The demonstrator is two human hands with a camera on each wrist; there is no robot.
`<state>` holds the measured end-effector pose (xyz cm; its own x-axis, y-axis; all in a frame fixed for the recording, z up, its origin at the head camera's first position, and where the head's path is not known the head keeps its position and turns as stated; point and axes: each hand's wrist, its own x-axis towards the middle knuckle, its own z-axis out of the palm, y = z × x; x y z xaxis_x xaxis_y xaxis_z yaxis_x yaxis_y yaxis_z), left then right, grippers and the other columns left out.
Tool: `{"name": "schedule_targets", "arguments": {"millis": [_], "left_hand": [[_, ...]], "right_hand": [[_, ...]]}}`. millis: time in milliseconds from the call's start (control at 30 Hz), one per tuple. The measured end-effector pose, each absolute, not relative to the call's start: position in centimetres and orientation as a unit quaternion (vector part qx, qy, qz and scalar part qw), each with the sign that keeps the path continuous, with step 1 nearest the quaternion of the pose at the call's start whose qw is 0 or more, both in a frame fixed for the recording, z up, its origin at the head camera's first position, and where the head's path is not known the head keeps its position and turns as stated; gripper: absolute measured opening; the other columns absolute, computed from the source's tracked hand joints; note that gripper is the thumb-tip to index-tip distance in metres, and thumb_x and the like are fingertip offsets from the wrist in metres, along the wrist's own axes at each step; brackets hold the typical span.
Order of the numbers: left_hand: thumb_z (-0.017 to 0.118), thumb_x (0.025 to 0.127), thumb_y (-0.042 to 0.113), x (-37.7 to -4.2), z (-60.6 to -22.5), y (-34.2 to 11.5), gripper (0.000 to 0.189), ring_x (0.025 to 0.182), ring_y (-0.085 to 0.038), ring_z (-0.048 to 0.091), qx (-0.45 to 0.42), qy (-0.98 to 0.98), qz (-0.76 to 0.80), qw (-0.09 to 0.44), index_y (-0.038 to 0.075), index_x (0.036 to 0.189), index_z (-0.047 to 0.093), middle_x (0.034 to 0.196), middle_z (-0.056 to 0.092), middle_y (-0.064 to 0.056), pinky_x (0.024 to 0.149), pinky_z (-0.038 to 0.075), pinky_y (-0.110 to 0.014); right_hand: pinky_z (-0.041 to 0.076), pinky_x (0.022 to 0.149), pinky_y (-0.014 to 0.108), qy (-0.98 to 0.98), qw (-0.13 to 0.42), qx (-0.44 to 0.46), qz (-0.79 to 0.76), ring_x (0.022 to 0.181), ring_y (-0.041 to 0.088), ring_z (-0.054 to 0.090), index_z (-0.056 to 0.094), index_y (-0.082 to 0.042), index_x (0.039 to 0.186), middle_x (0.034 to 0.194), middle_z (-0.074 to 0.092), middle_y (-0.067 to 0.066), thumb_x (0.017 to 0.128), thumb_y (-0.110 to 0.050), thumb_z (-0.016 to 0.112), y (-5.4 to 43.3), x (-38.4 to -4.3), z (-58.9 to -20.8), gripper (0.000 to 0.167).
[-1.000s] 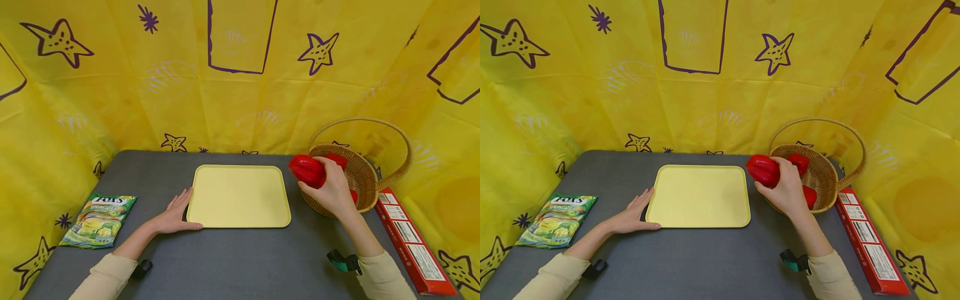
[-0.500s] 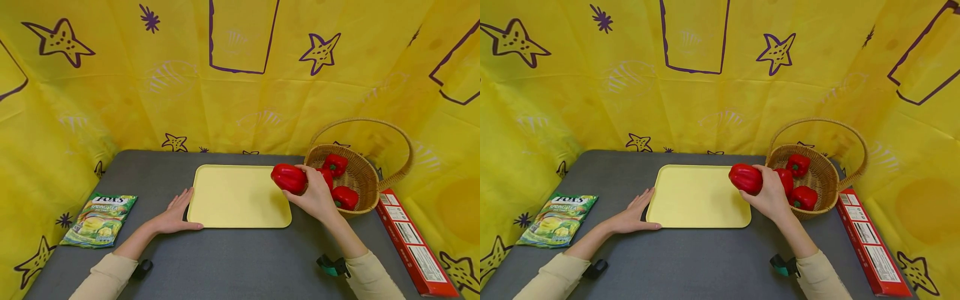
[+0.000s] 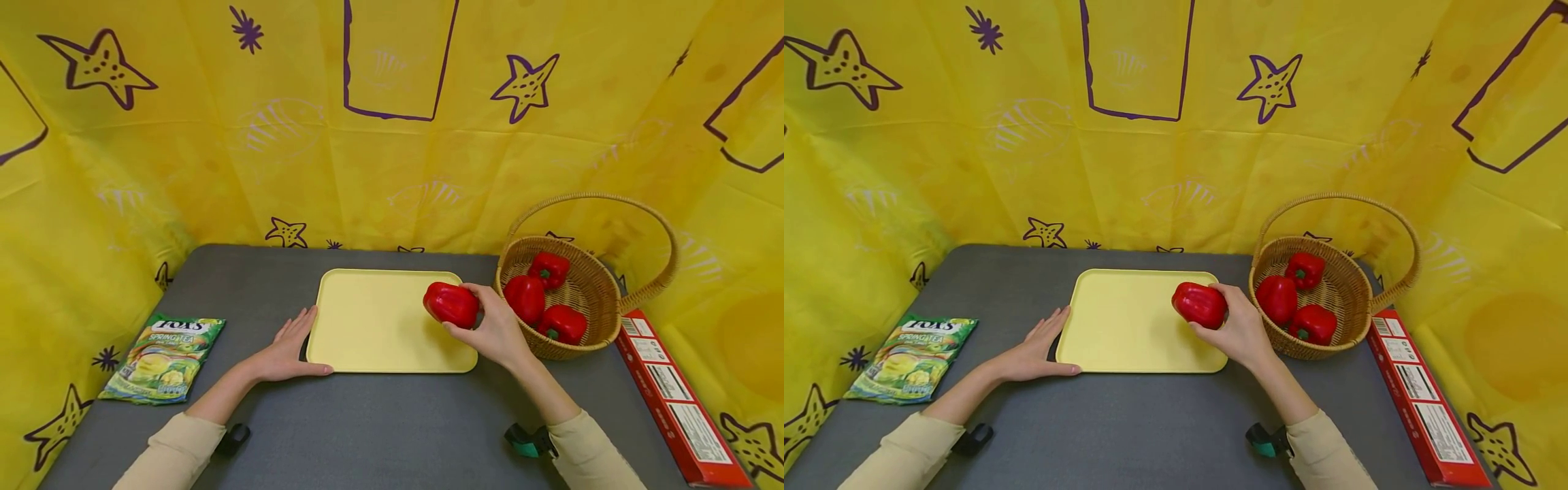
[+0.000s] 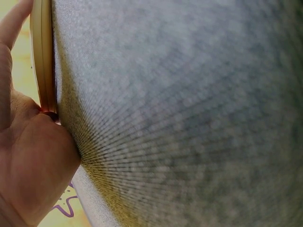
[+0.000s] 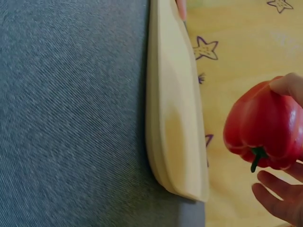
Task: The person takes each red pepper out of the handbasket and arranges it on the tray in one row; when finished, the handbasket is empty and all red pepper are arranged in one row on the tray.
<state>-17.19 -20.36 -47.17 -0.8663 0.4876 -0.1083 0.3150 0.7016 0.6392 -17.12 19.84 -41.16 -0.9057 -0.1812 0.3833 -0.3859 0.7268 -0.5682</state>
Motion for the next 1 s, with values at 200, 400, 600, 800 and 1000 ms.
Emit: {"name": "schedule_targets", "arguments": {"millis": [200, 400, 600, 800, 1000], "left_hand": [[0.073, 0.079, 0.058, -17.2, -47.2, -20.4, 0.12, 0.148, -0.037, -0.002, 0.22, 0.912, 0.318, 0.137, -0.001, 0.154, 0.001, 0.162, 0.002, -0.018, 0.114, -0.001, -0.058], [0.073, 0.079, 0.057, -17.2, -47.2, -20.4, 0.12, 0.148, -0.036, -0.002, 0.221, 0.911, 0.32, 0.137, -0.001, 0.154, 0.0, 0.162, 0.001, -0.018, 0.114, -0.001, -0.058], [0.073, 0.079, 0.057, -17.3, -47.2, -20.4, 0.119, 0.148, -0.035, -0.002, 0.219, 0.911, 0.321, 0.139, -0.001, 0.155, 0.0, 0.162, 0.001, -0.017, 0.114, -0.001, -0.057], [0.073, 0.079, 0.056, -17.3, -47.3, -20.4, 0.119, 0.148, -0.035, -0.003, 0.218, 0.909, 0.325, 0.142, -0.001, 0.155, 0.0, 0.162, 0.0, -0.017, 0.114, -0.001, -0.057], [0.073, 0.08, 0.056, -17.3, -47.4, -20.4, 0.119, 0.148, -0.035, -0.003, 0.216, 0.911, 0.321, 0.144, 0.0, 0.155, 0.0, 0.162, 0.0, -0.017, 0.114, -0.001, -0.057]], "right_hand": [[0.057, 0.07, 0.043, -0.904, 0.109, 0.132, 0.393, 0.087, 0.023, 0.062, 0.055, -0.01, 0.127, 0.111, 0.065, 0.009, 0.07, -0.032, 0.086, 19.3, -17.2, -41.6, 0.068], [0.058, 0.073, 0.041, -0.897, 0.068, 0.115, 0.421, 0.09, 0.026, 0.064, 0.051, -0.014, 0.128, 0.117, 0.065, 0.011, 0.073, -0.033, 0.085, 18.9, -17.4, -42.3, 0.068], [0.058, 0.072, 0.036, -0.891, 0.057, 0.122, 0.433, 0.094, 0.023, 0.062, 0.053, -0.018, 0.126, 0.115, 0.063, 0.006, 0.072, -0.032, 0.086, 18.3, -17.8, -42.6, 0.066], [0.056, 0.075, 0.036, -0.89, 0.066, 0.139, 0.43, 0.099, 0.021, 0.057, 0.055, -0.019, 0.126, 0.115, 0.059, 0.003, 0.071, -0.031, 0.087, 17.6, -18.4, -42.9, 0.065], [0.056, 0.076, 0.037, -0.891, 0.056, 0.137, 0.429, 0.102, 0.022, 0.056, 0.054, -0.019, 0.129, 0.118, 0.057, 0.004, 0.071, -0.033, 0.086, 16.5, -18.9, -42.9, 0.067]]}}
